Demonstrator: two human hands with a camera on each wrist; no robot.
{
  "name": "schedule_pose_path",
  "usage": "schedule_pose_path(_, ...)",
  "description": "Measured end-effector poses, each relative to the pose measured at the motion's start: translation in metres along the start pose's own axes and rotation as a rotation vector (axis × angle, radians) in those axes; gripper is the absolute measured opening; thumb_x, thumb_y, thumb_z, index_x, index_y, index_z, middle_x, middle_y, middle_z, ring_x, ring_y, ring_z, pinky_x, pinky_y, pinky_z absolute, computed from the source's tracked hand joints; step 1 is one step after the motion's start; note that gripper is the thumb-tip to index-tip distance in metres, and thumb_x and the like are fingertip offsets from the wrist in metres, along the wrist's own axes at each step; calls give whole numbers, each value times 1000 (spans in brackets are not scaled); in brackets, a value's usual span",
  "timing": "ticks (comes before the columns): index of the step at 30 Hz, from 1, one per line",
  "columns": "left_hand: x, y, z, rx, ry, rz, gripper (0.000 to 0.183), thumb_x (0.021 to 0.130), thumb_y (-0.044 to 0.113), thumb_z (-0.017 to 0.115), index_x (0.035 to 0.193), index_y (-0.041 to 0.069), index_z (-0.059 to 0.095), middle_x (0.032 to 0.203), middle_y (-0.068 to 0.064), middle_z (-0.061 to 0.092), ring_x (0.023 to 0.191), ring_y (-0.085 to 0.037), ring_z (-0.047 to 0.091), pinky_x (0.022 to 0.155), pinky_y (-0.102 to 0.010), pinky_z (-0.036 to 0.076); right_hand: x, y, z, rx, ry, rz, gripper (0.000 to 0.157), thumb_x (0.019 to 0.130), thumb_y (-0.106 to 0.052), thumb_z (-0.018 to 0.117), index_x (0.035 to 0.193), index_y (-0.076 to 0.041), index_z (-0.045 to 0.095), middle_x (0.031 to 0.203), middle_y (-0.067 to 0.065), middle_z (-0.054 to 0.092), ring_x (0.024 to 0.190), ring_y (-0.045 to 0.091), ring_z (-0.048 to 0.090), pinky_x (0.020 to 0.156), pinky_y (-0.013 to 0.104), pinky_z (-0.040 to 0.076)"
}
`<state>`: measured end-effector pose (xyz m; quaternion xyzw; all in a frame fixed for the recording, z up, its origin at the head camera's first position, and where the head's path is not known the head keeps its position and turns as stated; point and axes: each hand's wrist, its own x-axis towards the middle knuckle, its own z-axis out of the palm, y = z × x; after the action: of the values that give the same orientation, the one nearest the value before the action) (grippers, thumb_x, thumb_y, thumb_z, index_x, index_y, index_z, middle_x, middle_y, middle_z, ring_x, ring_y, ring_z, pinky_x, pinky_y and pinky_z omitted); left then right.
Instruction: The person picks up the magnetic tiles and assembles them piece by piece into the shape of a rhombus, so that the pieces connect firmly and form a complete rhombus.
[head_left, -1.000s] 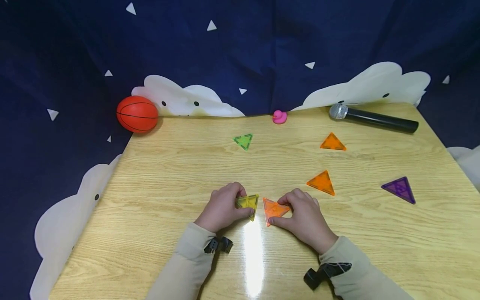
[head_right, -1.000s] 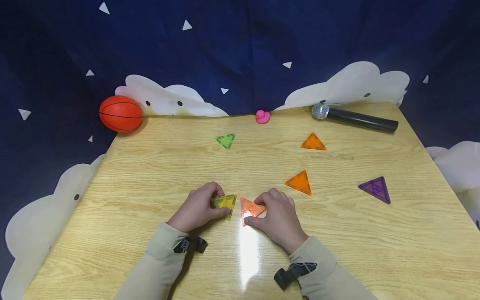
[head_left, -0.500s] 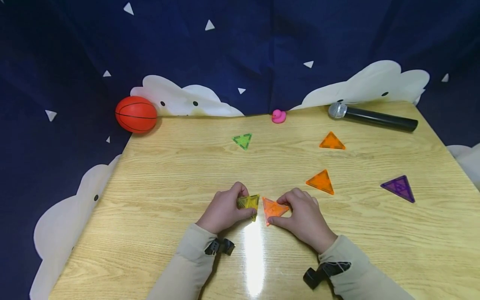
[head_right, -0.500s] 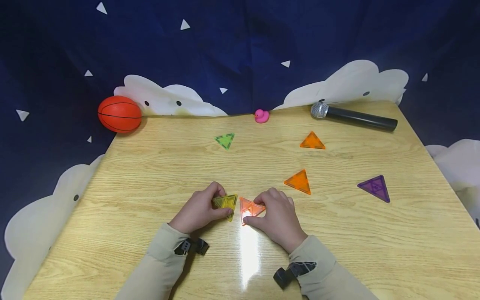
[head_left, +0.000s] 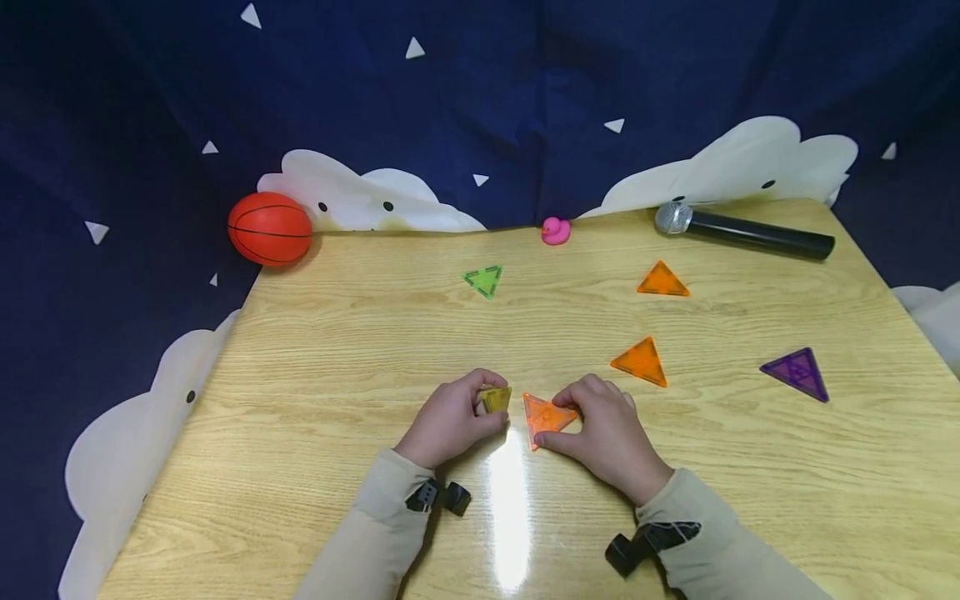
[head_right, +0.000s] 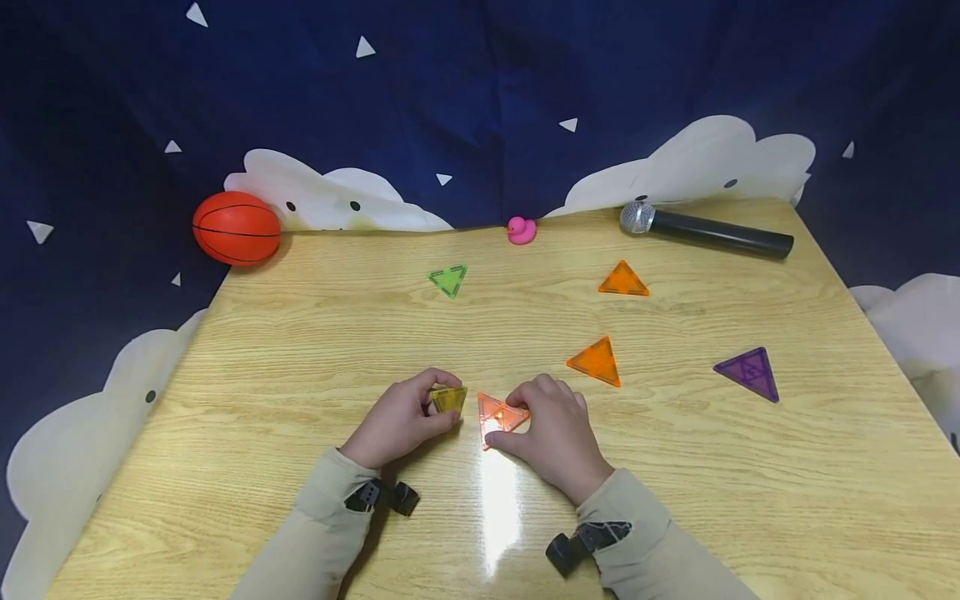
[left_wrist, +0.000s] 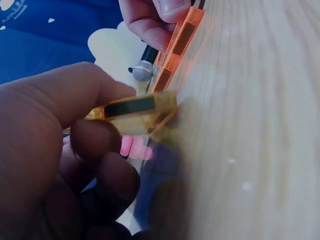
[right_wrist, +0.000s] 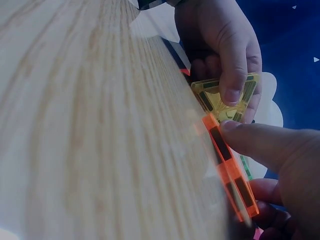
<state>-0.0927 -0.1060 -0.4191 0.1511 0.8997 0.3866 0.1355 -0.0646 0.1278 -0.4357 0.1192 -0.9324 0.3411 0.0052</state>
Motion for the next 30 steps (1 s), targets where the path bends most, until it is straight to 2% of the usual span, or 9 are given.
schedule_pose_path(5, -2, -1, 2, -19, -24, 2, 37, 89, 24, 76, 123, 17, 63, 67, 6, 59, 55, -7, 52, 49, -25, 41, 1, -1, 0, -1, -1, -1, 43, 72, -41, 90, 99, -13, 71, 95, -3, 58, 91, 18, 54, 84, 43, 34)
schedule_pose_path(14, -3, -1, 5, -29, -16, 10, 45, 84, 34, 83, 120, 18, 62, 70, 3, 54, 62, -10, 41, 56, -26, 36, 1, -1, 0, -3, 0, -1, 45, 71, -40, 90, 100, -13, 70, 95, -3, 59, 92, 20, 53, 85, 44, 34)
schedule_pose_path(30, -4, 4, 12, -56, -31, 39, 47, 83, 34, 84, 120, 15, 62, 77, 8, 62, 63, -8, 49, 57, -25, 41, 1, 0, 0, -7, -9, -2, 46, 72, -41, 90, 102, -12, 71, 96, -3, 59, 94, 22, 54, 85, 44, 33)
